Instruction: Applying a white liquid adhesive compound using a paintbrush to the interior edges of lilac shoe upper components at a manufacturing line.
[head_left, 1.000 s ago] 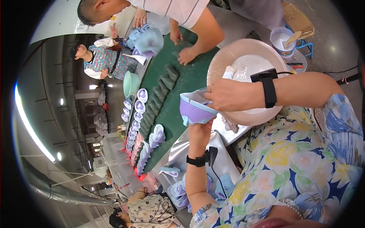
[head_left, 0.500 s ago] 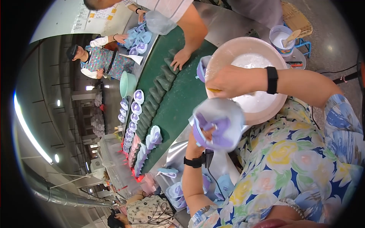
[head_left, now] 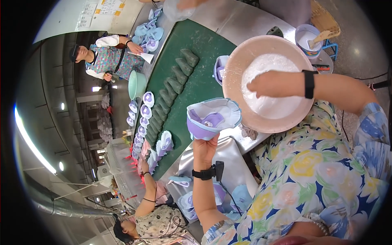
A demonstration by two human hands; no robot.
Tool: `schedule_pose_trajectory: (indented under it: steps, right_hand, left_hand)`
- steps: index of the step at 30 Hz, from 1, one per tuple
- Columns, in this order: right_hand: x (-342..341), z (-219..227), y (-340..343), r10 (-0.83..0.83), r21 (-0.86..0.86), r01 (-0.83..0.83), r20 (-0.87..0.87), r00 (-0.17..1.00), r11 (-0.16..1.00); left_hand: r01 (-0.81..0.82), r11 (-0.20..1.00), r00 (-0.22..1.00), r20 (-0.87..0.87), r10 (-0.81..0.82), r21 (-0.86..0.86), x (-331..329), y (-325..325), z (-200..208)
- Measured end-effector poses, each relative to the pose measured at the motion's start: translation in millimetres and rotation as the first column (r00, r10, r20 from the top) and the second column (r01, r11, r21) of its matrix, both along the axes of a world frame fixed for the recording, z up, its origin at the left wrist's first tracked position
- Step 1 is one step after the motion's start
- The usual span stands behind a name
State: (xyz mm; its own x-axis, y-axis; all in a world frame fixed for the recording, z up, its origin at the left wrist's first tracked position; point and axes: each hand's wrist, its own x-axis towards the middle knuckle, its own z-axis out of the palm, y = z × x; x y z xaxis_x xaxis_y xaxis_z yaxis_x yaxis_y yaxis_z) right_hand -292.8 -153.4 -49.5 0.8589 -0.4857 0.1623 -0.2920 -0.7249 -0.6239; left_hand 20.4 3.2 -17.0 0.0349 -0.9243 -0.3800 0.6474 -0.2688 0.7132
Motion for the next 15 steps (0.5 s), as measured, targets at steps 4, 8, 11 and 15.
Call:
schedule_pose_trajectory:
  steps: [4,8,11,15]
  right_hand:
    - [-25.3,62.0,-3.2,-0.181,0.196,0.146,0.174,0.968,0.97]
    - [-24.3,86.6,-5.3,-0.201,0.262,0.072,0.505,0.839,0.962]
    - [-15.2,79.7,-12.9,-0.106,0.138,0.041,0.502,0.858,0.99]
    - [-23.8,70.5,-11.4,-0.217,0.237,0.124,0.42,0.881,0.964]
  left_hand:
    - [-0.052,0.994,0.999,-0.007,0.053,0.094,-4.6,-4.7,-4.1]
    - [0.09,0.989,0.991,-0.113,-0.077,0.119,-15.5,-20.8,-19.0]
    - [0.133,0.986,0.983,-0.141,-0.119,0.099,-38.4,-29.2,-11.6]
    - [-0.015,1.0,0.986,-0.165,0.013,-0.01,-60.6,-30.1,0.0]
